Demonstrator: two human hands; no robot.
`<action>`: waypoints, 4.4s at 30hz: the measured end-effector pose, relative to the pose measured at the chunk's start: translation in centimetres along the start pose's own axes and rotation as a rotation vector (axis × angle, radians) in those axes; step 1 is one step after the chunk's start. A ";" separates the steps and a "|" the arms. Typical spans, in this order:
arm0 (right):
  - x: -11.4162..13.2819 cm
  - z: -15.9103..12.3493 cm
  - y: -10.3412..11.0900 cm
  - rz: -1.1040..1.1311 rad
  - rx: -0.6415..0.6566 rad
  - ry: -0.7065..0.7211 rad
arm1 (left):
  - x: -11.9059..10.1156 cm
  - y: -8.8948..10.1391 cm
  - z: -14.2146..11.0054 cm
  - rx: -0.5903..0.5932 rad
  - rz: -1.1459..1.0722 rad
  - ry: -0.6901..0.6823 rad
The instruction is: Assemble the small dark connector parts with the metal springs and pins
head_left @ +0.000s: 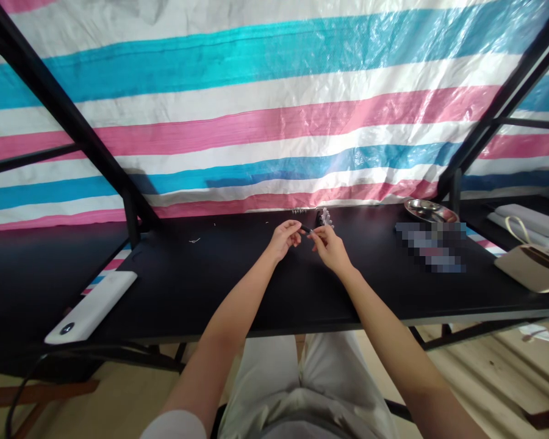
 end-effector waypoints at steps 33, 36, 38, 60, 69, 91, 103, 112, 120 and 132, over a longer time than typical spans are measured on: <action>-0.5 0.0 -0.2 -0.196 -0.015 0.073 | -4.0 14.3 -1.0 -0.784 1.267 0.056; -0.4 0.0 -0.2 -0.199 -0.013 0.071 | -3.8 14.5 -0.9 -0.765 1.251 0.084; -0.4 0.0 -0.2 -0.203 -0.014 0.068 | -3.8 14.7 -0.8 -0.762 1.232 0.098; -0.8 0.1 0.3 -0.163 -0.047 0.077 | -3.8 15.5 -0.1 -0.701 1.221 0.270; -0.1 -0.1 0.7 -0.165 -0.102 0.084 | -5.1 14.5 -0.4 -0.574 1.313 0.333; -5.5 1.1 3.4 -0.708 -0.163 -0.430 | -2.9 -4.0 -2.2 0.409 1.661 -0.125; -6.5 1.6 2.3 -0.785 -0.221 -0.341 | 1.3 -5.3 0.3 0.326 1.719 -0.149; -6.4 1.9 2.1 -0.759 -0.218 -0.374 | 0.0 -2.3 -0.5 0.087 1.546 -0.121; -4.3 1.6 2.1 -0.467 -0.233 -0.299 | -3.5 1.8 -2.9 -0.123 1.028 -0.084; -1.3 0.4 -0.7 -0.209 -0.026 0.039 | -5.9 1.2 -5.6 -0.166 0.577 -0.029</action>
Point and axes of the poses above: each hand's wrist, its own z-axis towards the middle knuckle, its own y-axis out of the back of the hand, x = y × z, the point moved 4 cm from there along z, towards the middle knuckle, and after that the axes turned 6 degrees about -y, right-handed, at the moved point
